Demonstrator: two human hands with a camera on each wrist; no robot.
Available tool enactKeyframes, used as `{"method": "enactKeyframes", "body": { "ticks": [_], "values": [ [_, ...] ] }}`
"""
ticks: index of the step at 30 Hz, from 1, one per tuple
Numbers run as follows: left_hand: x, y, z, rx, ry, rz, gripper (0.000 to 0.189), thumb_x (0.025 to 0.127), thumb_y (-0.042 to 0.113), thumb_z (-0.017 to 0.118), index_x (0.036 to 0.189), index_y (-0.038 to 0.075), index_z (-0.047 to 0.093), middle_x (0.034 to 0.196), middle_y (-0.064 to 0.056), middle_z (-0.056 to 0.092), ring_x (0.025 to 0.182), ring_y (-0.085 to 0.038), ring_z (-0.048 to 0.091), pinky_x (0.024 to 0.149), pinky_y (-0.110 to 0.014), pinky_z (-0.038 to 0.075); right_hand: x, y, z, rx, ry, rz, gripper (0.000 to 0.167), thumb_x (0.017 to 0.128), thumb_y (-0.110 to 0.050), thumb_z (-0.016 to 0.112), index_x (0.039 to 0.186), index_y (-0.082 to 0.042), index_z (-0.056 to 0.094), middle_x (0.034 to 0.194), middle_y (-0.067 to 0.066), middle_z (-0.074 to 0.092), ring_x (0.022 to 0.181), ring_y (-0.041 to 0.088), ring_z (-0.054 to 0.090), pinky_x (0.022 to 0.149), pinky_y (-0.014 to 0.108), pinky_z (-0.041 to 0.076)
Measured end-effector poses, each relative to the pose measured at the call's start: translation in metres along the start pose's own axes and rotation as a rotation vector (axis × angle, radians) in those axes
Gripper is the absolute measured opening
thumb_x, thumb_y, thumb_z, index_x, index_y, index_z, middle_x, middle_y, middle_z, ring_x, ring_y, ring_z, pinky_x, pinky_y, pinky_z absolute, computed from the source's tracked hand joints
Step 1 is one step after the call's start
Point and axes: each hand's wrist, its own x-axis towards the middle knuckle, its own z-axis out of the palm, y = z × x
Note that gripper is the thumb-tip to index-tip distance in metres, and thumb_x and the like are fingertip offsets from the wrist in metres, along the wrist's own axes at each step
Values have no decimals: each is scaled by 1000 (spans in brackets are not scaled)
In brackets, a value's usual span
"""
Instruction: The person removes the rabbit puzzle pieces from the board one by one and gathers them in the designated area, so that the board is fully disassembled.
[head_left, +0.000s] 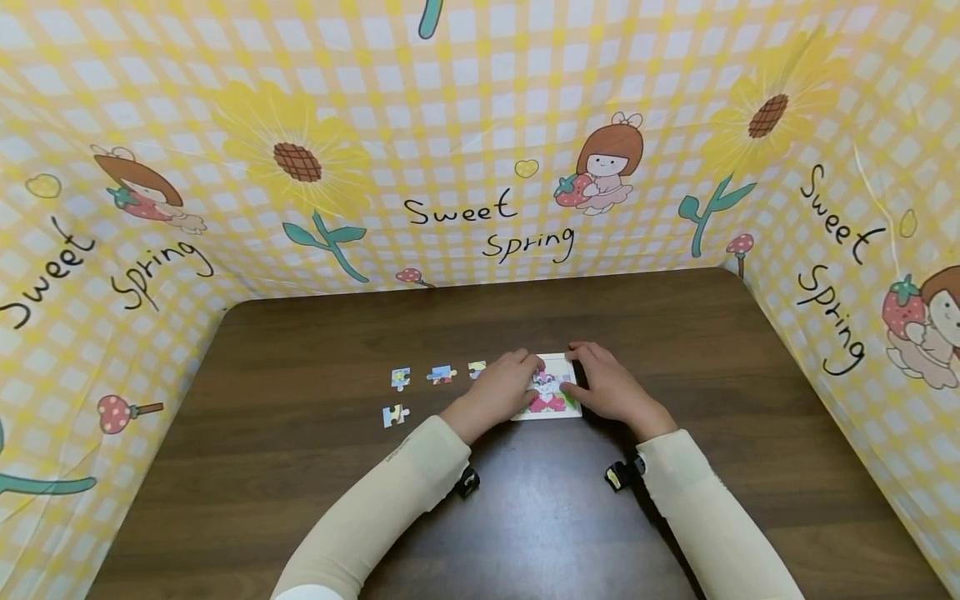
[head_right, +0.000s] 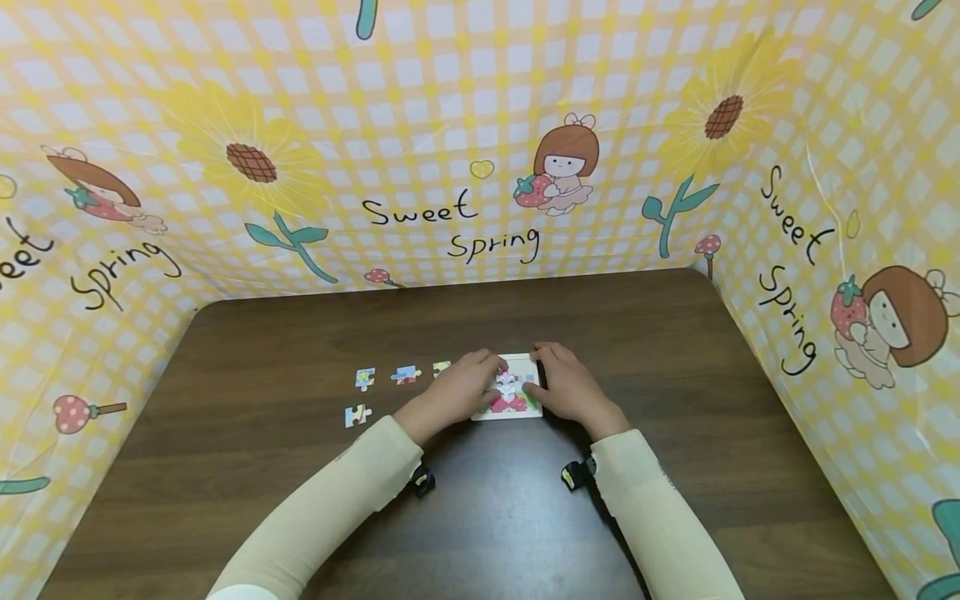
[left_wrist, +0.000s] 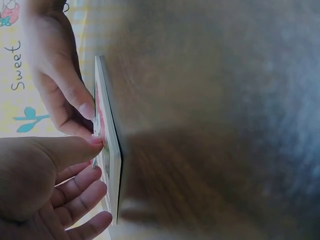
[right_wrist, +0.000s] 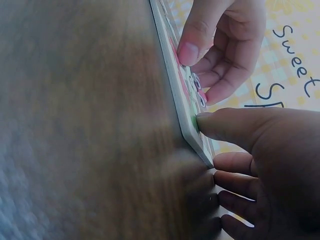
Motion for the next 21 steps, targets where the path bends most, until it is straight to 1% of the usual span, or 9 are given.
{"method": "enactKeyframes", "body": {
  "ticks": [5,14,21],
  "values": [
    [0,0,1,25,-2,3,41,93,30,67,129,11,60,116,-5,59,107,-21,58,90,-33,49,0,1,1,-3,1,3,53,92,-32,68,133,-3,50,148,16,39,137,35,33,106,54,33],
    [-1,1,-1,26,-8,-7,39,94,30,65,129,11,61,116,-6,60,105,-22,59,89,-34,49,0,1,1,-1,-1,5,53,92,-32,67,133,-2,50,148,16,38,136,36,33,106,54,33],
    [-1,0,0,28,-2,2,40,95,31,65,130,12,61,116,-5,60,105,-21,59,90,-33,49,-1,0,0,6,2,0,52,92,-31,68,132,-2,51,147,17,39,136,36,33,106,54,32]
  ]
}}
